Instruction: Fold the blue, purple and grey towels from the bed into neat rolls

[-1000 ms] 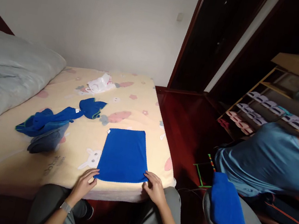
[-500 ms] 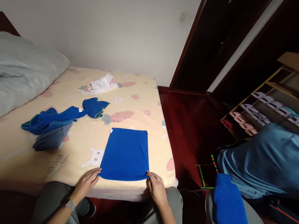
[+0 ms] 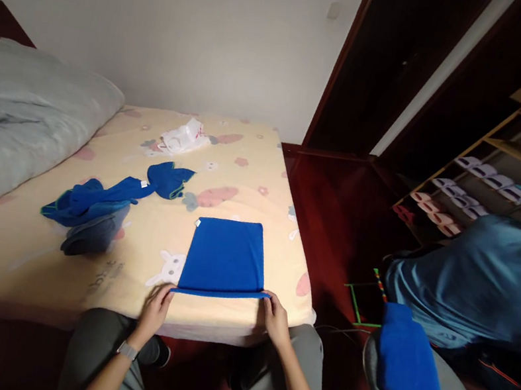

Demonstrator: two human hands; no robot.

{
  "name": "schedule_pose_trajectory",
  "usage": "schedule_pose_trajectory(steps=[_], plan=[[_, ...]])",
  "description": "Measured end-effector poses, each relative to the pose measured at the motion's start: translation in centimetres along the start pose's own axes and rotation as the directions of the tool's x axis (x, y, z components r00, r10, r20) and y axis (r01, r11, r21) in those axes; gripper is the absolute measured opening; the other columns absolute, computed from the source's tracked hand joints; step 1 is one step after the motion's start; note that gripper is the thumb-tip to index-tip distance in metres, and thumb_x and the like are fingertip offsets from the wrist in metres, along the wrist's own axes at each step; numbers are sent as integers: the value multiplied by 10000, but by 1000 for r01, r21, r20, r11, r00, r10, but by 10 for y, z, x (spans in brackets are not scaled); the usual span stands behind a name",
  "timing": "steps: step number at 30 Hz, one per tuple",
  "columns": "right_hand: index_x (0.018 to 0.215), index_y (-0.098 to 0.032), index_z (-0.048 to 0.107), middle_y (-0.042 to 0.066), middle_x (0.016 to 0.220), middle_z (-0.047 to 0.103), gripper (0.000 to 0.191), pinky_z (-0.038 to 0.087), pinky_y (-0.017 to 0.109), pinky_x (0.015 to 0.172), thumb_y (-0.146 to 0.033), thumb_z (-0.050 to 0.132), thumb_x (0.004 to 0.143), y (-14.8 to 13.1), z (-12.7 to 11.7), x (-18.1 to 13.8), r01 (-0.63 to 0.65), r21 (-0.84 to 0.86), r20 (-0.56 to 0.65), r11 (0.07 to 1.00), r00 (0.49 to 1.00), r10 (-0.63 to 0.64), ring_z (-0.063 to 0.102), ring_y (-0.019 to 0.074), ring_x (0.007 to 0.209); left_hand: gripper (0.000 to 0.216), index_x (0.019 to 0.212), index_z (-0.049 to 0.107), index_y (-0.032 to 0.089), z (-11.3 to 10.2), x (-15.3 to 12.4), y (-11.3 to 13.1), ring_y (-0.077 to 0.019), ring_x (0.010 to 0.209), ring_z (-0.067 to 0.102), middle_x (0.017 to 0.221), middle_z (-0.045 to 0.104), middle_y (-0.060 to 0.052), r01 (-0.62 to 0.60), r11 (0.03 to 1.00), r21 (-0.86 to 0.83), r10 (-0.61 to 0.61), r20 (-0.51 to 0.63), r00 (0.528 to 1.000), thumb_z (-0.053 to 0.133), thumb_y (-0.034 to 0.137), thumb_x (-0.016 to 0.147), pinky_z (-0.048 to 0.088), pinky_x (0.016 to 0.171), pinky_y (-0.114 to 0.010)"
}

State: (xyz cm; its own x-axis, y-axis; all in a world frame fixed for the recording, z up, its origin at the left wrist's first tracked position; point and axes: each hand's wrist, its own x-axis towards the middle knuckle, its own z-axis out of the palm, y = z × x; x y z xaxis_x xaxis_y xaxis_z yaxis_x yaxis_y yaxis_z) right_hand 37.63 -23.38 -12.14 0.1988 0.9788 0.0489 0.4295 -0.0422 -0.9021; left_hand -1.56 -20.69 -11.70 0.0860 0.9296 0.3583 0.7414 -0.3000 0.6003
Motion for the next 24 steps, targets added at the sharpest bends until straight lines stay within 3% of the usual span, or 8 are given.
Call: schedule_pose_trajectory(steps=[6, 10, 16, 24], plan=[[1121, -223, 642, 111, 1042, 725, 372, 539, 434, 913, -425, 362, 982, 7, -5, 2, 80, -229, 25, 970, 997, -76, 679, 278, 989, 321, 1144, 635, 247, 7, -3, -6, -244, 988, 642, 1044, 713, -85, -46, 991, 127, 37, 77, 996, 367, 364, 1012, 504, 889, -429], [1148, -213, 643, 119, 1013, 721, 386, 533, 426, 880, -398, 340, 998, 4, -6, 0, 87, -341, 16, 936, 996, -87, 675, 278, 940, 342, 1135, 641, 244, 11, -1, 0, -260, 952, 631, 998, 712, -94, -58, 964, 259, 46, 51, 998, 350, 369, 1009, 473, 862, -434], [1155, -184, 647, 133, 1009, 714, 425, 519, 426, 879, -415, 321, 1012, -3, -7, -1, 69, -415, -3, 907, 997, -77, 665, 287, 938, 342, 1104, 645, 215, 15, 6, 13, -273, 945, 617, 977, 721, -111, -80, 917, 392, 69, 42, 997, 348, 356, 1011, 446, 843, -426], [1106, -196, 663, 121, 910, 713, 441, 499, 394, 783, -434, 302, 1023, -2, 0, -2, 55, -523, -84, 850, 990, -116, 660, 278, 834, 341, 1106, 650, 206, 13, 5, 20, -269, 936, 616, 999, 722, -127, -92, 893, 440, 103, -1, 995, 362, 360, 1005, 441, 833, -415]])
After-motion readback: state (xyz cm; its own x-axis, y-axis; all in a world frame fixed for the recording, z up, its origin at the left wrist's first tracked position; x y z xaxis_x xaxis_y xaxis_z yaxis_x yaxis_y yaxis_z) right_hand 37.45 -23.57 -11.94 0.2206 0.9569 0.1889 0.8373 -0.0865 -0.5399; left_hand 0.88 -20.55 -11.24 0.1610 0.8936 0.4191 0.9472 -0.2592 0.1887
